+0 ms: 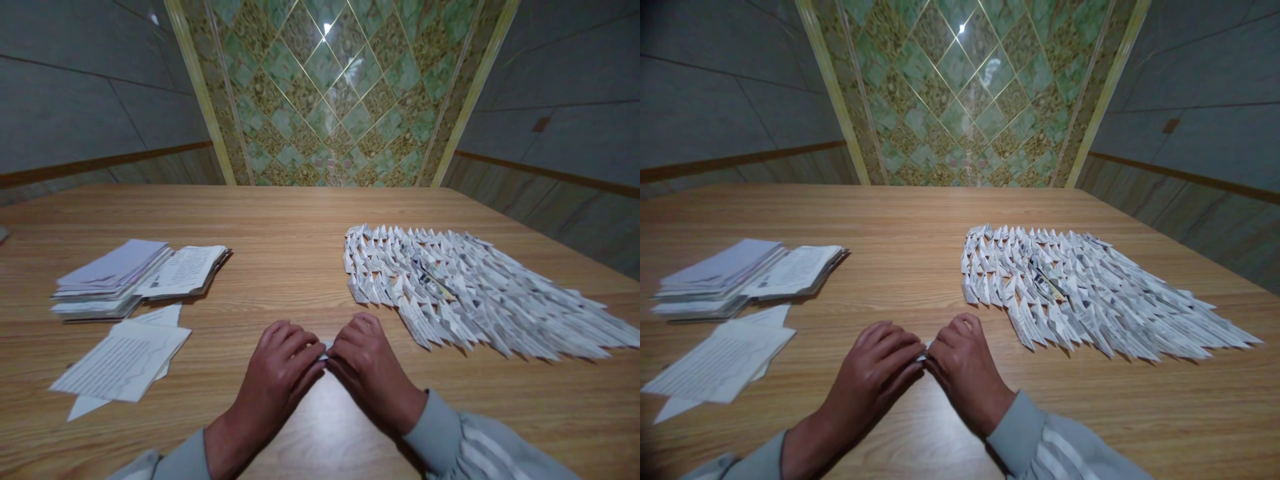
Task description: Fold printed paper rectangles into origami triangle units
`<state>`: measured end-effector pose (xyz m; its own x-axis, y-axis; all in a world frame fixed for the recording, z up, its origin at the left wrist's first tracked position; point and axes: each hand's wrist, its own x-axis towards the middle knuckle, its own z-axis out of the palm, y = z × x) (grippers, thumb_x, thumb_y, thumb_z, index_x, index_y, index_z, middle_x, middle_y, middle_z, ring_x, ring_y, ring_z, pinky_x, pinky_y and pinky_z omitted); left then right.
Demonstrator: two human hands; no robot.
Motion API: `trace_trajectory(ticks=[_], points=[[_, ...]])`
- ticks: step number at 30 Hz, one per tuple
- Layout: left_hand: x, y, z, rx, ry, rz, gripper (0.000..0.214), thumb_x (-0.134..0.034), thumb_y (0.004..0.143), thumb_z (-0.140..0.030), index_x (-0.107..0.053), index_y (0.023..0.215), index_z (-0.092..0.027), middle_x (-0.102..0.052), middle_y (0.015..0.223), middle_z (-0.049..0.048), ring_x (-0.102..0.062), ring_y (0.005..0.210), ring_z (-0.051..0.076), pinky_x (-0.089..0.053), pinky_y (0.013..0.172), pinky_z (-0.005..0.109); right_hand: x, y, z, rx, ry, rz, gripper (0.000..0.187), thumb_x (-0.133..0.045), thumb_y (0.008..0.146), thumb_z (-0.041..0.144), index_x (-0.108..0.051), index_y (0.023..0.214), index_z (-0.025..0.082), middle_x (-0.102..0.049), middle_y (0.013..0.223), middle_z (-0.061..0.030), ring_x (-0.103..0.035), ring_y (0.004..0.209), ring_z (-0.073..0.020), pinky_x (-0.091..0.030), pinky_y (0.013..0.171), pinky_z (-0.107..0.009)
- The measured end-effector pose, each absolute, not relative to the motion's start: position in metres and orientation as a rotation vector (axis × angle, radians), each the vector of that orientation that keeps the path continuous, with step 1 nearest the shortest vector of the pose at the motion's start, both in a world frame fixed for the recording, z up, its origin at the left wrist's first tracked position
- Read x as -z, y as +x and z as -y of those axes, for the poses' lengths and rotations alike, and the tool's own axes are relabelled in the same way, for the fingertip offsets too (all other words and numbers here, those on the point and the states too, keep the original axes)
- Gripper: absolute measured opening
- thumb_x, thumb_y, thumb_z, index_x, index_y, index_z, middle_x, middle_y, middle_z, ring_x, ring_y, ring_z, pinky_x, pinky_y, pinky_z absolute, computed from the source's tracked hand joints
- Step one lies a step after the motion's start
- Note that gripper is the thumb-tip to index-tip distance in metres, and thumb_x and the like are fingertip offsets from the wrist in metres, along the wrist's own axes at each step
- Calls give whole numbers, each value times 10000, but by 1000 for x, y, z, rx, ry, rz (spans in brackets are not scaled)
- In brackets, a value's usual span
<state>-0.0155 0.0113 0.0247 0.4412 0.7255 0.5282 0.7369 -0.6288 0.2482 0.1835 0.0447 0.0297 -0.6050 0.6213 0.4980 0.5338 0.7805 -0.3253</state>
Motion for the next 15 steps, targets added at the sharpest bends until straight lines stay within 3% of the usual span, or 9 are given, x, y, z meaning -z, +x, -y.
trace_trajectory(ticks=[7, 15], points=[[-28, -14, -8, 1112, -2627, 1391, 129, -627, 952, -243, -702, 852, -211, -667, 740, 13, -544, 720, 189, -384, 716, 354, -39, 185, -42, -354, -829, 2338, 242, -583, 983, 325, -677, 804, 192, -647, 755, -13, -522, 822, -185, -330, 924, -384], [-24, -24, -14, 1143, -2624, 1365, 177, -620, 963, -302, -722, 852, -209, -652, 679, 11, -554, 651, 178, -382, 629, 303, -45, 197, -52, -391, -793, 2282, 215, -653, 938, 344, -735, 799, 203, -668, 728, -9, -532, 782, -179, -334, 866, -370]])
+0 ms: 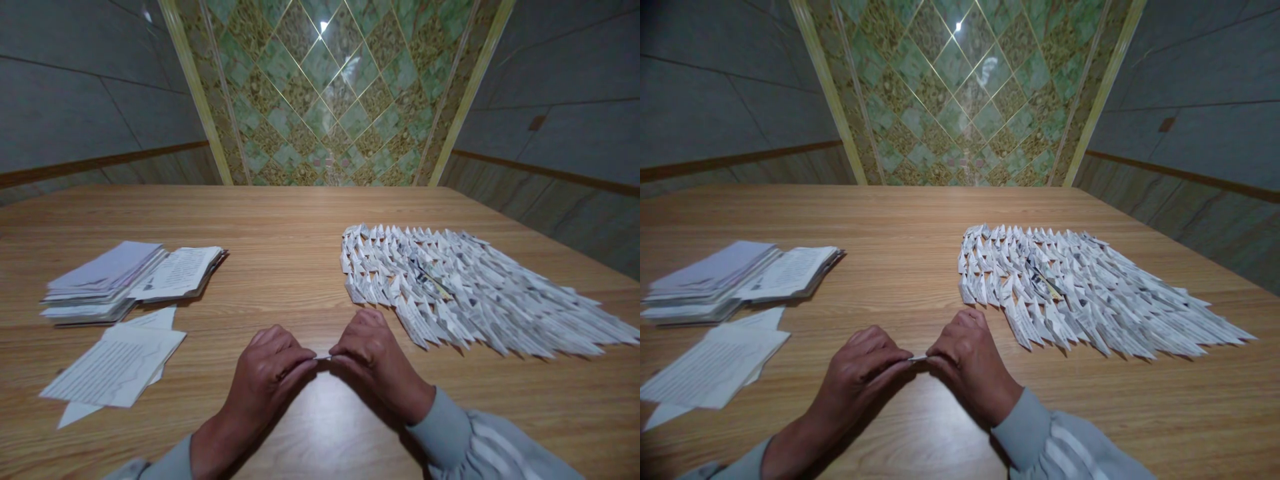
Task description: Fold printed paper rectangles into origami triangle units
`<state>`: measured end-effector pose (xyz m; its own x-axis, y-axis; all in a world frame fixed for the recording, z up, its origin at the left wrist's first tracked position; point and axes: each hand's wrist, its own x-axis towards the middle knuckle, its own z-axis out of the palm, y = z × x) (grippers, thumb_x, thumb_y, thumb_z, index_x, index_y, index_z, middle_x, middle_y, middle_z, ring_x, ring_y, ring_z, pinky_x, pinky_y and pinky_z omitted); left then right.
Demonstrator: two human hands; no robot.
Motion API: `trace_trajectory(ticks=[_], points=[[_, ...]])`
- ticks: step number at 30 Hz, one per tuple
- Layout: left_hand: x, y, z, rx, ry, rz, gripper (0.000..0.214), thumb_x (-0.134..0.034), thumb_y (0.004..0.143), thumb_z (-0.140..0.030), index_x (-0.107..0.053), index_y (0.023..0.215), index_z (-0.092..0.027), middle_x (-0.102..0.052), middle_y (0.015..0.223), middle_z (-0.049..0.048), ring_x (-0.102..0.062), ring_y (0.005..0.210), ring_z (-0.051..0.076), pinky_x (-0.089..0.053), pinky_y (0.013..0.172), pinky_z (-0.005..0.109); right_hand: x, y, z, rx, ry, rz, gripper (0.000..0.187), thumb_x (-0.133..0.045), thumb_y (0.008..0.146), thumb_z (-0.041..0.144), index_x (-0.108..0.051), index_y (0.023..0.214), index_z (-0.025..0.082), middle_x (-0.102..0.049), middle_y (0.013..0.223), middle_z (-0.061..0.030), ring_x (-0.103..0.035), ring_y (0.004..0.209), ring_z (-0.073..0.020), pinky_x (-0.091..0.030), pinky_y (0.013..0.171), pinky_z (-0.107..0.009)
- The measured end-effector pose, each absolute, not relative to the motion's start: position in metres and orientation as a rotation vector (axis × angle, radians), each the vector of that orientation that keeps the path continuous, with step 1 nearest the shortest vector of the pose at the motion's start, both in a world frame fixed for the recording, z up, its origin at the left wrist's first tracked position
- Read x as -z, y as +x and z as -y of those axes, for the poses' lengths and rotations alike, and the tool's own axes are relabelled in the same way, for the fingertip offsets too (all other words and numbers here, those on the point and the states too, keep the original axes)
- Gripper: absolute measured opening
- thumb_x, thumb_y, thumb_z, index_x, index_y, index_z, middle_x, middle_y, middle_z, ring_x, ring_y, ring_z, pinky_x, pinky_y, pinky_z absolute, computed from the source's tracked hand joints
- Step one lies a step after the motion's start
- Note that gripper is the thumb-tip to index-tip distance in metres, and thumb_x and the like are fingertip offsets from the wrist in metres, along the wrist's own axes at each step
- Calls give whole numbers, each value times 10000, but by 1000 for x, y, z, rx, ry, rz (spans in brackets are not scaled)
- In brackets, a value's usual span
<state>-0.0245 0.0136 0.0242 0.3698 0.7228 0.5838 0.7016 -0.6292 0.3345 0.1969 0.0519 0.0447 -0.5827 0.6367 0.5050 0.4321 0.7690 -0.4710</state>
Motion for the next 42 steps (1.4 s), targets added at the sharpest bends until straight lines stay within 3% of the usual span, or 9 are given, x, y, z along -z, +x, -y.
trace_trajectory(ticks=[12, 23, 34, 42], points=[[-30, -32, -16, -1136, 2492, -1239, 240, -587, 981, -333, -746, 857, -202, -649, 650, 14, -579, 623, 155, -411, 567, 252, -45, 204, -57, -316, -729, 2309, 98, -730, 883, 257, -745, 820, 185, -674, 711, -17, -533, 761, -174, -351, 784, -335], [-35, -37, -15, -1128, 2426, -1185, 234, -596, 976, -321, -765, 878, -192, -677, 676, 26, -605, 642, 161, -435, 577, 246, -39, 204, -61, -396, -661, 2268, 259, -644, 937, 361, -757, 803, 171, -691, 672, -45, -562, 689, -176, -360, 626, -284], [-41, -43, -15, -1168, 2347, -1156, 195, -618, 959, -266, -773, 870, -188, -682, 663, 30, -621, 631, 164, -448, 563, 240, -43, 213, -64, -519, -647, 2269, 158, -651, 938, 252, -758, 863, 163, -713, 733, -53, -594, 744, -188, -399, 667, -287], [-39, -40, -12, -1231, 2421, -1116, 136, -617, 955, -199, -745, 909, -197, -659, 672, 9, -603, 632, 154, -437, 556, 236, -49, 220, -67, -451, -666, 2251, 257, -630, 953, 355, -753, 808, 181, -697, 680, -44, -590, 686, -177, -413, 633, -289]])
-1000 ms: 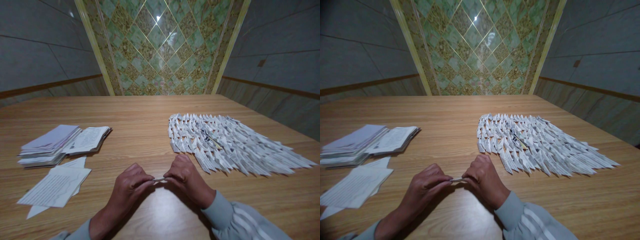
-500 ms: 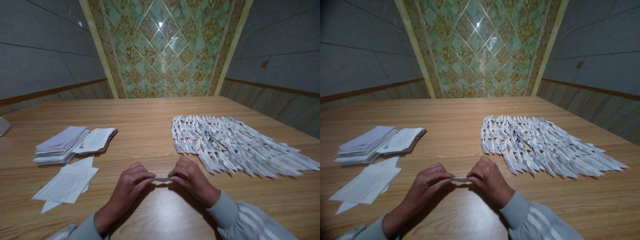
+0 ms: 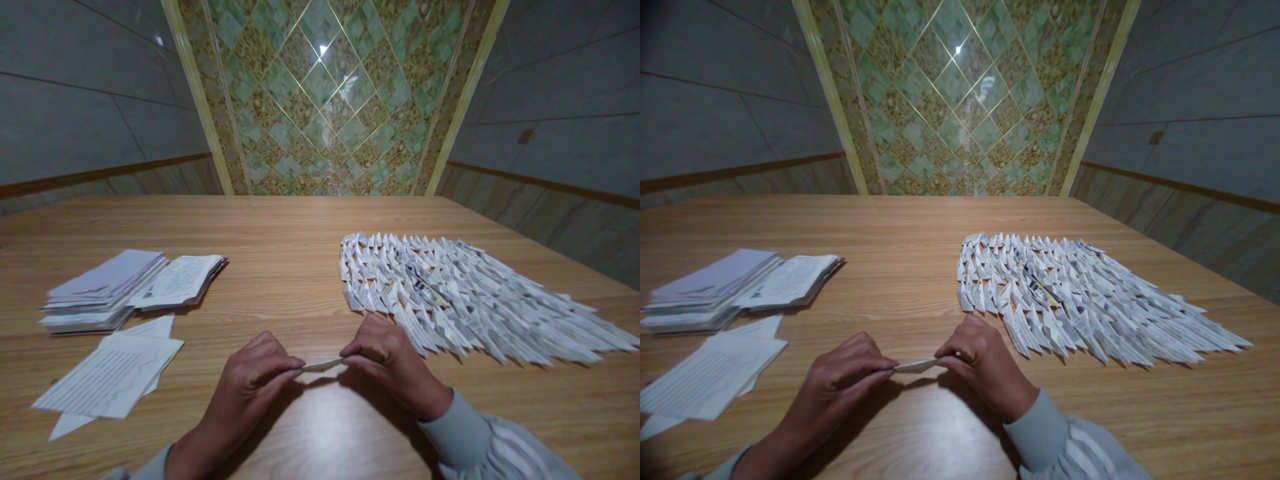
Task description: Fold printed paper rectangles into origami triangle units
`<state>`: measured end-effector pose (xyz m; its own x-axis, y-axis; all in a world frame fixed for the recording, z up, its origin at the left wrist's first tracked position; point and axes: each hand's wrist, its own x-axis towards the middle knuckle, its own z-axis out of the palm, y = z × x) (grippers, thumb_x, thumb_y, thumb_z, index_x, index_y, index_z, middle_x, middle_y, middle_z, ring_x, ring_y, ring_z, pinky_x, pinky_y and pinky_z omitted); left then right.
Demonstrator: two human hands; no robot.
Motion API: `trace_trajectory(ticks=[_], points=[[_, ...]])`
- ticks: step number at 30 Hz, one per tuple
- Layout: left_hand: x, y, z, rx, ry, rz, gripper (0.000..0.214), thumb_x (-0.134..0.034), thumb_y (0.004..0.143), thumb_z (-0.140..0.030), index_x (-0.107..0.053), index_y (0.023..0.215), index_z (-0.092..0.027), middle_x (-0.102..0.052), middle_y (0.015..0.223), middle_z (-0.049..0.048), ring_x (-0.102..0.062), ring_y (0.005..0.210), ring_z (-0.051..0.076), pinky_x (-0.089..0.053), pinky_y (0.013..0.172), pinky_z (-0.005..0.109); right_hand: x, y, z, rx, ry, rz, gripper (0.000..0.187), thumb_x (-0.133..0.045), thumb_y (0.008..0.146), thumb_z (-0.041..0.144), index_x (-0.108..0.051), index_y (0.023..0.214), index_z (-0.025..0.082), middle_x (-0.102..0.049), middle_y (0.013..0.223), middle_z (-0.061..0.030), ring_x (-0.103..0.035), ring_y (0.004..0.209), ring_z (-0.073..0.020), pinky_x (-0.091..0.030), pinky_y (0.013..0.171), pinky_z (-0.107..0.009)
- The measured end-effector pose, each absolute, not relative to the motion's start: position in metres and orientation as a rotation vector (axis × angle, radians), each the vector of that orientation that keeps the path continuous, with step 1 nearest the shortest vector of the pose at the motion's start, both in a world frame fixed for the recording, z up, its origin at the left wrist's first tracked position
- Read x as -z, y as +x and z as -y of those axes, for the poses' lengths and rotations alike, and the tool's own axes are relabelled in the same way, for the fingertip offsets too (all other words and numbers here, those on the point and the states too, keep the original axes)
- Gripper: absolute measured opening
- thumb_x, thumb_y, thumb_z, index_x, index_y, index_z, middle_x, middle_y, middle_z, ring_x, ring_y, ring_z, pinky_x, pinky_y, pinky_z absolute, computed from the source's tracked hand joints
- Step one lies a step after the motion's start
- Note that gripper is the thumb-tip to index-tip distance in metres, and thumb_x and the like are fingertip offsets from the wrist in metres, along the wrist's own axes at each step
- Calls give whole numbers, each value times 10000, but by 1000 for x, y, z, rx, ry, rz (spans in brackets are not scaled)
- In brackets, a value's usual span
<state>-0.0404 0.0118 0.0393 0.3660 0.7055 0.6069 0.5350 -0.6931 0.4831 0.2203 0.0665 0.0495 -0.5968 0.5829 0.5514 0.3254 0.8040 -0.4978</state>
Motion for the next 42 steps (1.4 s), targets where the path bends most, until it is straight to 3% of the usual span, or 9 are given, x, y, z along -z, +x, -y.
trace_trajectory(ticks=[6, 11, 14, 17, 24, 30, 35, 38, 42], points=[[-39, -42, -8, -1352, 2510, -1174, 97, -617, 935, -122, -702, 962, -161, -653, 712, 20, -576, 655, 159, -434, 587, 260, -63, 234, -68, -339, -826, 2091, 238, -612, 967, 322, -708, 797, 185, -688, 706, -36, -581, 710, -184, -419, 651, -307], [-41, -28, 2, -1297, 2596, -1109, 102, -604, 932, -98, -682, 975, -147, -641, 717, 31, -541, 648, 165, -407, 585, 276, -61, 205, -43, -348, -727, 2204, 173, -616, 966, 343, -694, 989, 190, -708, 878, -38, -563, 868, -209, -367, 861, -392], [-43, -19, 8, -1262, 2600, -1073, 117, -591, 929, -79, -674, 973, -148, -631, 703, 33, -512, 631, 167, -389, 573, 282, -51, 188, -33, -338, -690, 2307, 207, -583, 986, 343, -691, 907, 185, -682, 806, -23, -536, 843, -195, -328, 894, -398], [-46, -17, 8, -1241, 2590, -1037, 131, -572, 941, -80, -677, 969, -152, -635, 694, 31, -507, 621, 165, -383, 562, 279, -43, 185, -34, -332, -664, 2304, 272, -553, 1003, 325, -687, 808, 190, -644, 706, -2, -517, 790, -176, -314, 873, -384], [-45, -30, 0, -1337, 2540, -1101, 122, -602, 937, -120, -702, 998, -158, -662, 710, 24, -572, 632, 158, -428, 561, 263, -52, 207, -49, -341, -696, 2265, 177, -602, 979, 299, -729, 890, 213, -699, 753, -8, -538, 774, -179, -329, 803, -364], [-43, -37, -3, -1501, 2370, -1363, 105, -645, 888, -108, -704, 872, -193, -640, 676, 4, -581, 629, 158, -454, 566, 265, -56, 226, -62, -356, -942, 2040, 175, -589, 957, 249, -716, 848, 196, -700, 762, -50, -577, 759, -208, -396, 718, -348], [-43, -36, -3, -1577, 2377, -1404, 114, -652, 886, -97, -711, 887, -194, -649, 685, 8, -578, 642, 156, -461, 570, 255, -51, 202, -42, -909, -1022, 1866, 176, -599, 915, 255, -709, 800, 181, -689, 764, -38, -623, 751, -184, -453, 684, -294], [-39, -34, 0, -1508, 2510, -1274, 138, -626, 926, -132, -721, 999, -200, -678, 706, 20, -582, 663, 163, -464, 582, 257, -45, 182, -24, -1275, -938, 1845, 208, -615, 917, 351, -712, 916, 168, -657, 747, -19, -598, 675, -153, -441, 616, -258], [-32, -31, 5, -1458, 2659, -1184, 187, -558, 974, -177, -707, 1084, -207, -748, 840, 62, -611, 748, 194, -493, 666, 310, -40, 174, -17, -1470, -871, 1707, 364, -521, 978, 468, -665, 907, 141, -639, 773, -32, -592, 708, -149, -456, 635, -256]])
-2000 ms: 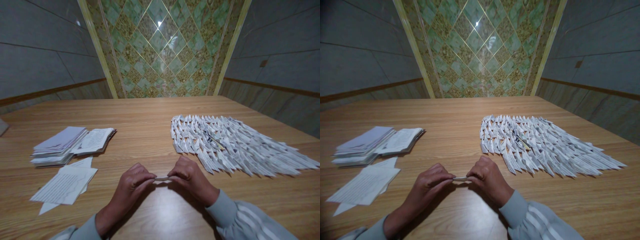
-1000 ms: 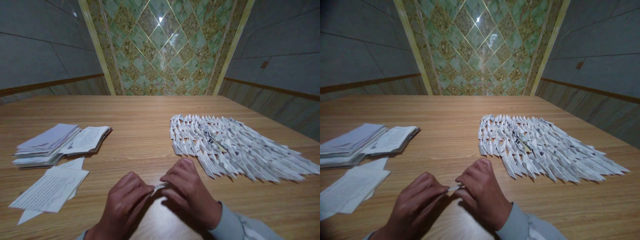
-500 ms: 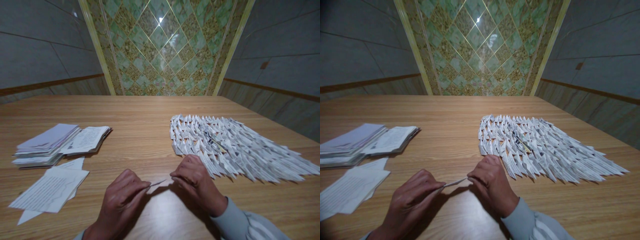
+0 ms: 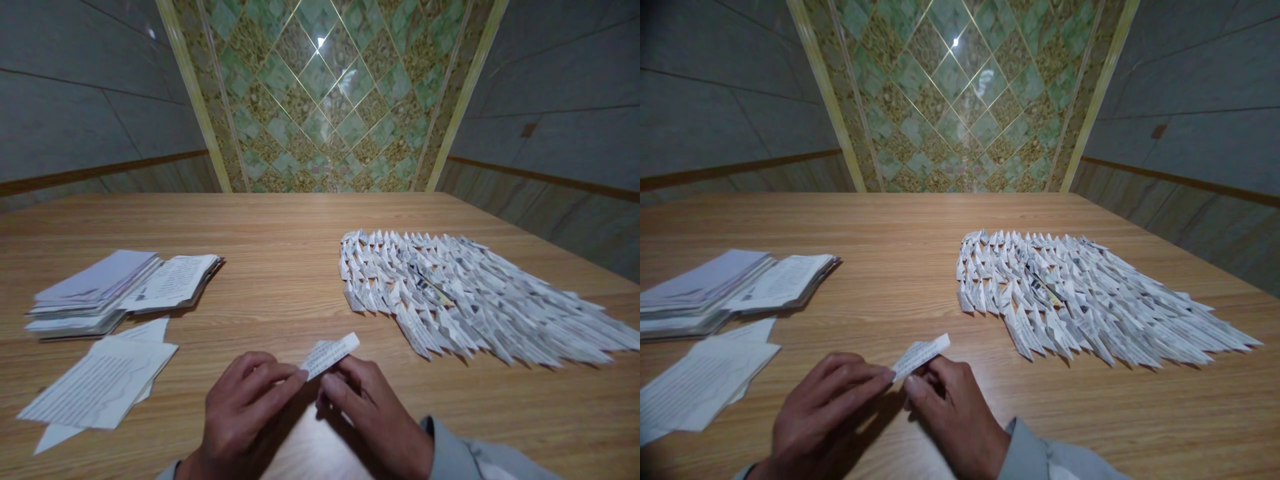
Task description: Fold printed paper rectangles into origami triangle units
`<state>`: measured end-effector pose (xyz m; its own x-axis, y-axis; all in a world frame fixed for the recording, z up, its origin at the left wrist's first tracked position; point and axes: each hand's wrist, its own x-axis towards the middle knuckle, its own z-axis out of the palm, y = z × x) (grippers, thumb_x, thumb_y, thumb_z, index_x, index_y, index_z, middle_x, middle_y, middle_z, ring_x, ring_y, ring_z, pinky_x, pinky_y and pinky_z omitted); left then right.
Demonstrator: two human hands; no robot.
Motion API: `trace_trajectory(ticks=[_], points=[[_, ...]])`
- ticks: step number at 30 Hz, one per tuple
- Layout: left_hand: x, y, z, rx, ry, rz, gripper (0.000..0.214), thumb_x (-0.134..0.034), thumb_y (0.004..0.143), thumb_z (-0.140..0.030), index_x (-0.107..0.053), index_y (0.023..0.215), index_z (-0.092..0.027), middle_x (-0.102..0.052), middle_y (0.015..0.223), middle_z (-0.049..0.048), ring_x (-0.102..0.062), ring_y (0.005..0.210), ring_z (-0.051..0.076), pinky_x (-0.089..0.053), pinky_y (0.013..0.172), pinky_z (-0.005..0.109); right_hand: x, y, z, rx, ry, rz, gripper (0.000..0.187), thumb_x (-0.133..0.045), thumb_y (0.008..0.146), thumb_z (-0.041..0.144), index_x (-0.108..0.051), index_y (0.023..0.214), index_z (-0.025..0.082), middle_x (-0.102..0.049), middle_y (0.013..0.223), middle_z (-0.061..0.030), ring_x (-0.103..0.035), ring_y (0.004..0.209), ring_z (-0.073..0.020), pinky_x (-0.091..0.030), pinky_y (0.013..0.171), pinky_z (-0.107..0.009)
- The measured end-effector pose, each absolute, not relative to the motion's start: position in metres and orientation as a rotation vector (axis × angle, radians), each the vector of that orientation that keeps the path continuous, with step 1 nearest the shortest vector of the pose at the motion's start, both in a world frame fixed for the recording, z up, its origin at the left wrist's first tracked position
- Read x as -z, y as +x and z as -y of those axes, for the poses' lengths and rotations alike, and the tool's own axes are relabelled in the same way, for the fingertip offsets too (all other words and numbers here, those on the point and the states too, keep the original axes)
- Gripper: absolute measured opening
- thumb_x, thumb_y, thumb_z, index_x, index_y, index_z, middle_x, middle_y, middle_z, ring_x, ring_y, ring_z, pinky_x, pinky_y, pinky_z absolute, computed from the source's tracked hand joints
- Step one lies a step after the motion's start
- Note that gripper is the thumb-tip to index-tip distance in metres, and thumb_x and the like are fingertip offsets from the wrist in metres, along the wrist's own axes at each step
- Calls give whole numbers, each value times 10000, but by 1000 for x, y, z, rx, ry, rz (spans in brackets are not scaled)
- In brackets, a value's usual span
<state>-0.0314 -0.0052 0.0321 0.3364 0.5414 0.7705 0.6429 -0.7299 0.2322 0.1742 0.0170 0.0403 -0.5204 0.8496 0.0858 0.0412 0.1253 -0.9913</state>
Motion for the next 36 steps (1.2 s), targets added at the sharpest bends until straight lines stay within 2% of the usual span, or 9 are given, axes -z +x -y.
trace_trajectory(ticks=[4, 7, 11, 16, 24, 31, 36], points=[[-33, -26, 7, 1289, -2538, 1061, 205, -595, 938, -136, -699, 1105, -196, -770, 987, 97, -673, 863, 218, -544, 755, 334, -40, 177, -19, -1457, -841, 1661, 386, -465, 1014, 463, -650, 884, 150, -635, 760, -30, -600, 726, -151, -466, 696, -269], [-34, -22, 6, 1344, -2603, 1114, 201, -627, 930, -168, -683, 1121, -194, -758, 1074, 118, -708, 928, 226, -576, 804, 326, -41, 178, -21, -1419, -827, 1683, 357, -463, 1018, 442, -634, 872, 165, -630, 764, -20, -588, 717, -146, -462, 698, -264], [-31, -16, 5, 1504, -2664, 1256, 204, -590, 967, -198, -661, 1159, -209, -763, 1039, 98, -730, 912, 197, -592, 798, 268, -40, 176, -21, -1305, -900, 1762, 358, -452, 1020, 413, -624, 819, 173, -621, 770, -22, -574, 736, -157, -443, 696, -266], [-28, -13, 6, 1635, -2702, 1448, 204, -648, 929, -196, -666, 1123, -260, -761, 967, 37, -729, 835, 167, -589, 749, 218, -40, 175, -21, -1166, -964, 1872, 306, -457, 1013, 392, -635, 884, 179, -631, 848, -37, -565, 800, -175, -431, 728, -275], [-21, -12, 6, 1734, -2781, 1682, 427, -729, 841, -140, -646, 1217, -324, -672, 1119, 47, -675, 998, 199, -587, 843, 278, -37, 178, -22, -1097, -900, 1966, 278, -413, 1045, 346, -632, 952, 201, -647, 895, -26, -583, 828, -164, -412, 751, -266], [-17, -6, 7, 2139, -2839, 1867, 343, -710, 864, -236, -665, 1201, -279, -634, 1181, 98, -677, 1033, 248, -615, 845, 331, -35, 181, -22, -940, -922, 2083, 281, -386, 1050, 324, -618, 946, 204, -653, 902, -45, -591, 846, -179, -416, 760, -281], [-17, -2, 8, 2382, -2774, 1965, 378, -710, 867, -233, -642, 1232, -306, -620, 1219, 88, -689, 1021, 248, -620, 851, 349, -34, 182, -21, -844, -936, 2153, 273, -386, 1047, 309, -612, 945, 196, -653, 897, -58, -588, 850, -191, -411, 764, -291]])
